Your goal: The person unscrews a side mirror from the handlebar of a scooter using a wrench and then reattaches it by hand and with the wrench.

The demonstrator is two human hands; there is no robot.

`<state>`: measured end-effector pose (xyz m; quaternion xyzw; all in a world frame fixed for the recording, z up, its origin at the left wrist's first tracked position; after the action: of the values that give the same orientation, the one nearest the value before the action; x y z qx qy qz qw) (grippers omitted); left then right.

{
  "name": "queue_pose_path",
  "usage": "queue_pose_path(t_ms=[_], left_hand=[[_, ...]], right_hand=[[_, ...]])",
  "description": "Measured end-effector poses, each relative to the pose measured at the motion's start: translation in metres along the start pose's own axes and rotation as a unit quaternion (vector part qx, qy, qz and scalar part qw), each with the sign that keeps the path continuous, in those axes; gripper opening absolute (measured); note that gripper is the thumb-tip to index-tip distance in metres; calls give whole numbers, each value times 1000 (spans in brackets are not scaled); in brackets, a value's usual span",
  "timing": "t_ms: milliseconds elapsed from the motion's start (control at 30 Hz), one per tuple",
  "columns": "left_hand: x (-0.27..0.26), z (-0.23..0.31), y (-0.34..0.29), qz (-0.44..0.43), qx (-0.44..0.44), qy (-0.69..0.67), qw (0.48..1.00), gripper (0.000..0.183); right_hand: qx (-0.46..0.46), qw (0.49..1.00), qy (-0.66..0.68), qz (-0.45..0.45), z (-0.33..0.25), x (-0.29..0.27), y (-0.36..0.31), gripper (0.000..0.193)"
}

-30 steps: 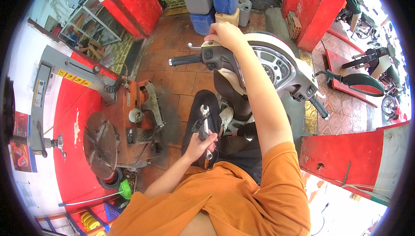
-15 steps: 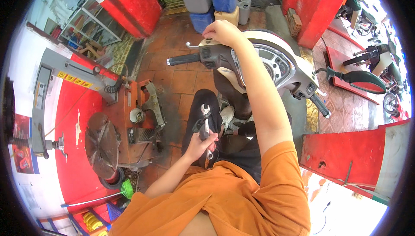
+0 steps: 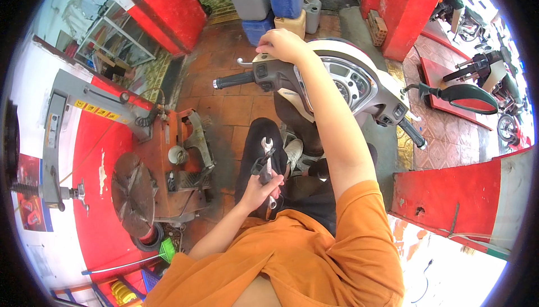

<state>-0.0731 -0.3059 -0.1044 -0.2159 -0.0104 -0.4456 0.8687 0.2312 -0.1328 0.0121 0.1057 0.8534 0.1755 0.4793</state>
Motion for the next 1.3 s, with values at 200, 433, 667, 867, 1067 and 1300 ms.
queue_pose_path(t_ms=[200,433,667,867,1067,1300], left_hand=[[2,0,0,0,-14,5,1000,25],[2,1,2,-7,2,16,1000,26],[3,2,2,-3,3,23,1000,24],[2,0,3,0,8,-1,1000,25],[-1,-1,2,5,-8,-2,1000,25],[2,1,3,0,0,-8,1000,25]], right_hand=[[9,996,71,-51,15,2,4,24],[45,996,-82,-3,-6,0,-2,30],[13,997,69,38,6,-1,3,32],[30,996,82,-34,12,-2,4,21],[121,985,-101,-63,-16,-6,2,35],[28,995,94,34,16,3,5,33]])
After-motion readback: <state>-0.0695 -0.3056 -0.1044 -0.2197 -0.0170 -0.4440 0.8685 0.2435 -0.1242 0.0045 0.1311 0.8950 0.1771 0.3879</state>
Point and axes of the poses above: each hand's wrist, its own y-axis towards the middle knuckle, its own x-axis out of the palm, z = x × y, the point moved 3 cm from there along y, towards the middle knuckle, and after that the axes turned 3 degrees about -x, right-handed, at the moved point
